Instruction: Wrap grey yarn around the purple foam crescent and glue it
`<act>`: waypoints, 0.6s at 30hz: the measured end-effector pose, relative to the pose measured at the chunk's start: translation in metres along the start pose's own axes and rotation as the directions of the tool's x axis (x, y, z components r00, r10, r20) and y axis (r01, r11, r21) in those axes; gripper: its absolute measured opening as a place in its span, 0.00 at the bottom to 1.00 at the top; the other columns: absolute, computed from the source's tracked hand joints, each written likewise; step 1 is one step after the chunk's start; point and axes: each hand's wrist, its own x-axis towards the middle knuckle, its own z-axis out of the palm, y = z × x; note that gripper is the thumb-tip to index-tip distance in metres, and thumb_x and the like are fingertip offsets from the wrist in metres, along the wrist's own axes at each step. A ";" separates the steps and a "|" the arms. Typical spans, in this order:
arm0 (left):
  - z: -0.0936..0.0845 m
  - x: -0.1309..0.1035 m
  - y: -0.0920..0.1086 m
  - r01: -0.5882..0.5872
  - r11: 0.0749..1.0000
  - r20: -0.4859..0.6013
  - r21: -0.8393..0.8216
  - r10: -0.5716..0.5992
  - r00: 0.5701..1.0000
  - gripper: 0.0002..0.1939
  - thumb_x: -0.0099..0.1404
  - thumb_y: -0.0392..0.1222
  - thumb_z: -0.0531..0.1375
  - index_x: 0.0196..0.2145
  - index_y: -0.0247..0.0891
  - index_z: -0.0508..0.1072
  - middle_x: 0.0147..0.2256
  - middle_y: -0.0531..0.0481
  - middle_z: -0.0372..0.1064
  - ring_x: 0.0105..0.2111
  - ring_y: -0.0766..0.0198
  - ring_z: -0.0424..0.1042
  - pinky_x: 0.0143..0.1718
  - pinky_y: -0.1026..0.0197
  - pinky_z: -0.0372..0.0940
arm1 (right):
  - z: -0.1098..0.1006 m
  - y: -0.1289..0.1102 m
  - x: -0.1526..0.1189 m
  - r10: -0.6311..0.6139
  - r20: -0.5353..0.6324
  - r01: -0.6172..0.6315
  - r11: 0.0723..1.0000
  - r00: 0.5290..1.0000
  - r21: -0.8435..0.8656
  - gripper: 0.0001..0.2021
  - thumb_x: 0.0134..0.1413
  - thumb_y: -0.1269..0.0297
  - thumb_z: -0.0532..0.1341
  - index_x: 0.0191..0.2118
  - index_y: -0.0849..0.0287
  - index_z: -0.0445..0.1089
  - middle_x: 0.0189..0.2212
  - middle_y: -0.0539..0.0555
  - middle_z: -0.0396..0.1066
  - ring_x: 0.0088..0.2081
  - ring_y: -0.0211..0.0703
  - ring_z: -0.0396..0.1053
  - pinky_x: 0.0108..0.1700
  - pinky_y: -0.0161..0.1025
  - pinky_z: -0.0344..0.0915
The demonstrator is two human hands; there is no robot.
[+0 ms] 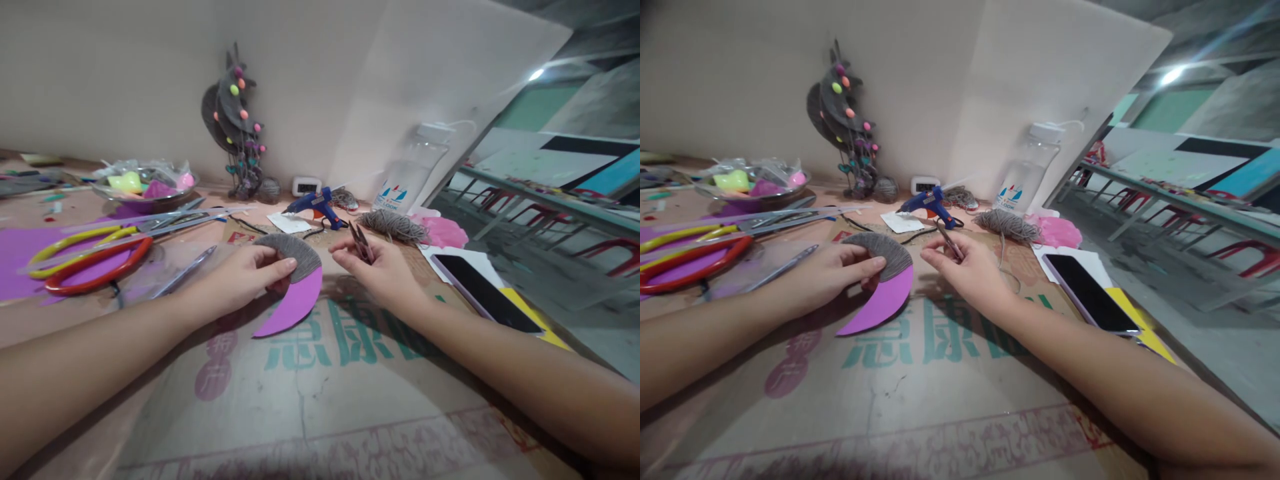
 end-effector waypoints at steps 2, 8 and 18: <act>-0.001 0.000 0.000 -0.009 1.000 0.000 0.003 0.009 1.000 0.19 0.62 0.53 0.55 0.23 0.36 0.69 0.23 0.51 0.69 0.23 0.67 0.66 0.26 0.65 0.59 | 0.001 -0.001 0.001 0.071 0.077 -0.078 0.993 0.994 0.088 0.13 0.52 0.55 0.60 0.33 0.61 0.71 0.22 0.48 0.64 0.23 0.34 0.59 0.24 0.33 0.56; -0.001 0.000 0.000 -0.019 0.999 0.014 0.026 0.019 1.000 0.19 0.62 0.54 0.55 0.23 0.36 0.69 0.23 0.52 0.68 0.23 0.68 0.64 0.25 0.66 0.57 | 0.007 -0.013 -0.003 0.088 0.295 -0.181 0.935 0.951 0.304 0.08 0.50 0.63 0.60 0.33 0.62 0.71 0.24 0.49 0.69 0.23 0.33 0.62 0.26 0.32 0.60; 0.002 0.001 -0.002 -0.032 0.999 0.008 -0.003 0.032 0.999 0.18 0.61 0.52 0.55 0.22 0.36 0.68 0.21 0.54 0.65 0.23 0.68 0.63 0.25 0.67 0.58 | 0.009 -0.013 -0.007 0.144 0.323 -0.232 0.939 0.935 0.254 0.07 0.49 0.63 0.60 0.27 0.61 0.67 0.21 0.46 0.63 0.23 0.32 0.60 0.27 0.31 0.57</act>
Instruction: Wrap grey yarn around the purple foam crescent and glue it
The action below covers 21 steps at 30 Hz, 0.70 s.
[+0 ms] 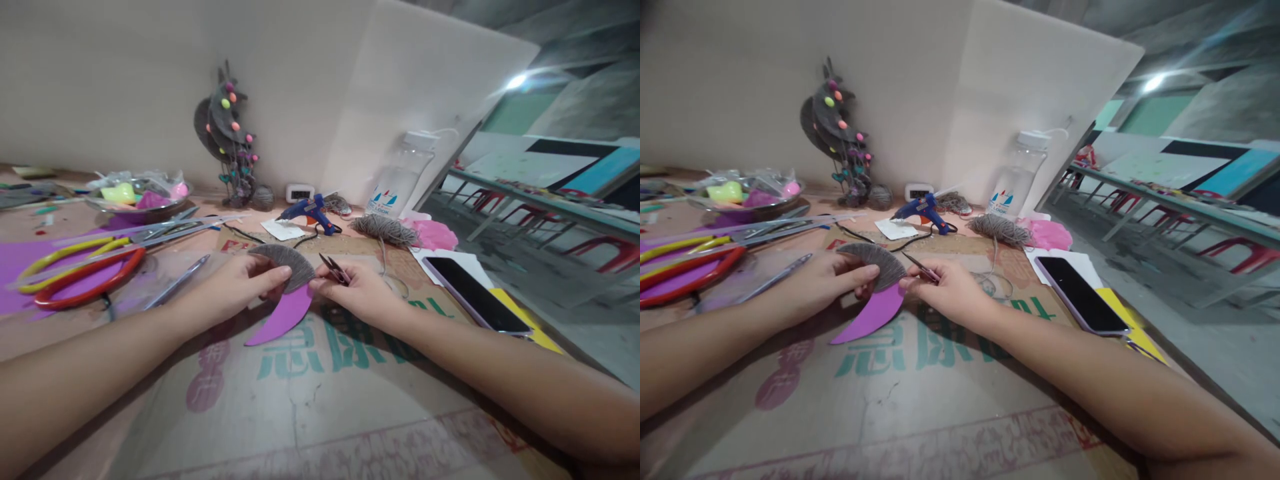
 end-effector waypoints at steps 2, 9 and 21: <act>0.000 0.000 0.003 0.034 0.999 -0.017 0.008 -0.033 0.999 0.17 0.61 0.51 0.56 0.23 0.35 0.69 0.22 0.53 0.66 0.23 0.67 0.64 0.25 0.66 0.58 | 0.000 0.003 0.001 0.006 0.017 -0.006 1.000 1.000 0.009 0.07 0.49 0.62 0.60 0.28 0.60 0.68 0.22 0.46 0.64 0.25 0.33 0.61 0.28 0.32 0.57; -0.001 -0.001 0.005 0.055 0.996 -0.026 0.070 -0.053 0.998 0.19 0.61 0.53 0.54 0.23 0.35 0.68 0.22 0.52 0.67 0.23 0.67 0.64 0.24 0.65 0.57 | -0.004 0.007 0.001 -0.127 -0.022 0.128 0.991 0.992 0.038 0.10 0.55 0.58 0.57 0.33 0.60 0.66 0.24 0.46 0.62 0.26 0.33 0.59 0.28 0.31 0.56; 0.002 -0.001 0.009 0.040 0.999 -0.060 0.025 -0.039 0.997 0.17 0.60 0.49 0.56 0.19 0.36 0.67 0.17 0.55 0.61 0.18 0.70 0.59 0.20 0.67 0.54 | -0.002 0.006 0.004 -0.108 -0.053 0.106 0.994 0.993 -0.032 0.10 0.55 0.61 0.56 0.29 0.60 0.67 0.24 0.48 0.65 0.27 0.35 0.61 0.30 0.33 0.57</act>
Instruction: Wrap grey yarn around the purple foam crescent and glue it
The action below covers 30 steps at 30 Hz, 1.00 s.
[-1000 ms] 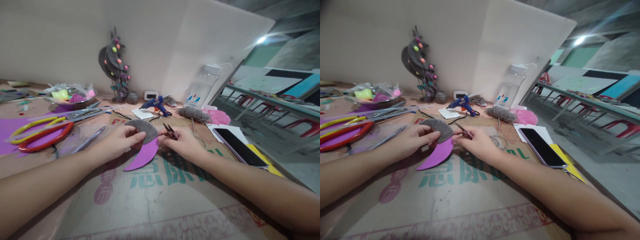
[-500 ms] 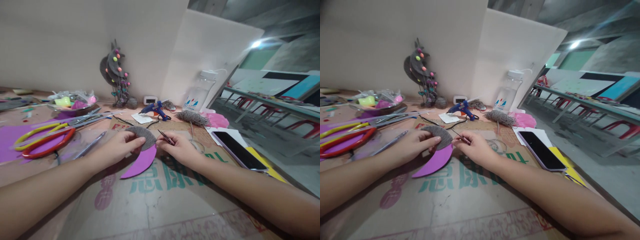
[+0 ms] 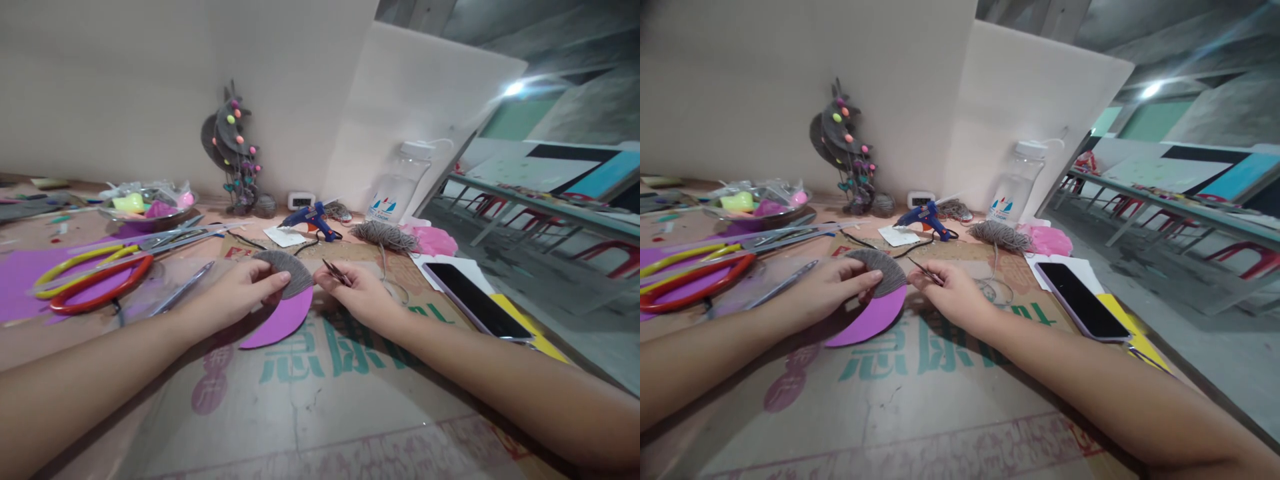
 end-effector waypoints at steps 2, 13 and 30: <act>0.000 0.000 0.002 -0.002 1.000 -0.008 0.010 0.002 1.000 0.17 0.60 0.48 0.56 0.19 0.36 0.67 0.17 0.55 0.61 0.18 0.70 0.59 0.20 0.67 0.54 | 0.001 0.000 0.000 0.021 0.015 -0.021 1.000 1.000 -0.001 0.09 0.54 0.61 0.56 0.29 0.60 0.68 0.25 0.48 0.67 0.28 0.36 0.63 0.31 0.33 0.59; 0.000 0.002 -0.011 -0.041 0.981 -0.001 -0.187 0.041 0.999 0.21 0.62 0.54 0.53 0.22 0.35 0.68 0.21 0.51 0.66 0.23 0.68 0.64 0.24 0.66 0.58 | 0.001 0.002 0.000 0.101 0.063 -0.107 0.990 0.993 0.089 0.08 0.51 0.61 0.60 0.28 0.60 0.66 0.22 0.46 0.63 0.25 0.33 0.61 0.29 0.32 0.59; -0.001 0.001 -0.009 0.039 0.999 0.083 -0.006 -0.039 0.996 0.19 0.58 0.56 0.56 0.29 0.35 0.73 0.25 0.50 0.70 0.23 0.64 0.66 0.22 0.65 0.57 | 0.001 0.001 -0.001 0.071 0.077 -0.079 0.991 0.994 0.106 0.11 0.55 0.57 0.56 0.29 0.59 0.65 0.23 0.48 0.65 0.26 0.35 0.63 0.30 0.33 0.60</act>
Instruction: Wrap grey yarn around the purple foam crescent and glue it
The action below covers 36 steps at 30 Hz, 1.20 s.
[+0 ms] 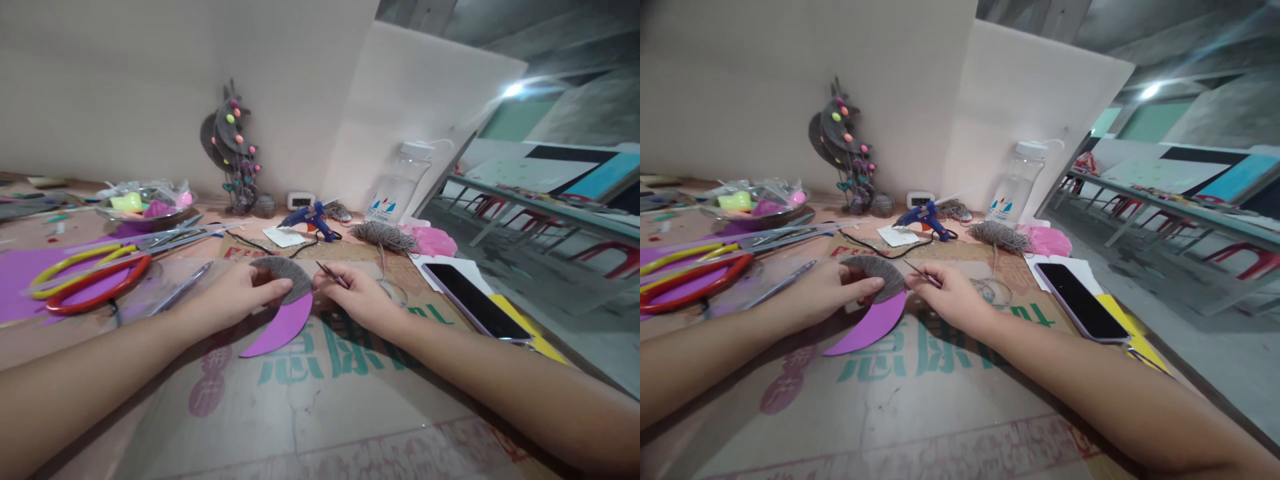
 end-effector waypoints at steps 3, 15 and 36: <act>0.001 0.000 -0.002 -0.018 0.999 0.014 -0.047 0.019 1.000 0.18 0.59 0.55 0.57 0.31 0.36 0.73 0.28 0.50 0.71 0.26 0.65 0.67 0.25 0.66 0.59 | 0.000 -0.001 0.001 -0.014 -0.045 0.014 1.000 0.999 -0.004 0.08 0.52 0.60 0.58 0.31 0.60 0.67 0.25 0.48 0.67 0.28 0.35 0.63 0.31 0.33 0.60; -0.004 0.002 -0.001 -0.188 0.982 0.049 -0.009 0.189 0.981 0.19 0.64 0.51 0.51 0.22 0.36 0.68 0.24 0.51 0.65 0.25 0.68 0.63 0.26 0.66 0.59 | 0.001 0.000 0.003 0.097 0.028 -0.100 0.983 0.995 0.152 0.11 0.47 0.58 0.62 0.28 0.61 0.65 0.21 0.46 0.61 0.23 0.32 0.58 0.27 0.32 0.57; -0.004 0.001 -0.001 -0.135 0.990 0.062 0.037 0.133 0.989 0.13 0.61 0.47 0.55 0.24 0.37 0.67 0.21 0.55 0.62 0.20 0.70 0.60 0.20 0.67 0.53 | -0.002 -0.003 0.001 0.003 0.138 -0.026 0.986 0.990 0.167 0.10 0.50 0.60 0.61 0.27 0.60 0.63 0.21 0.44 0.59 0.23 0.30 0.55 0.27 0.32 0.53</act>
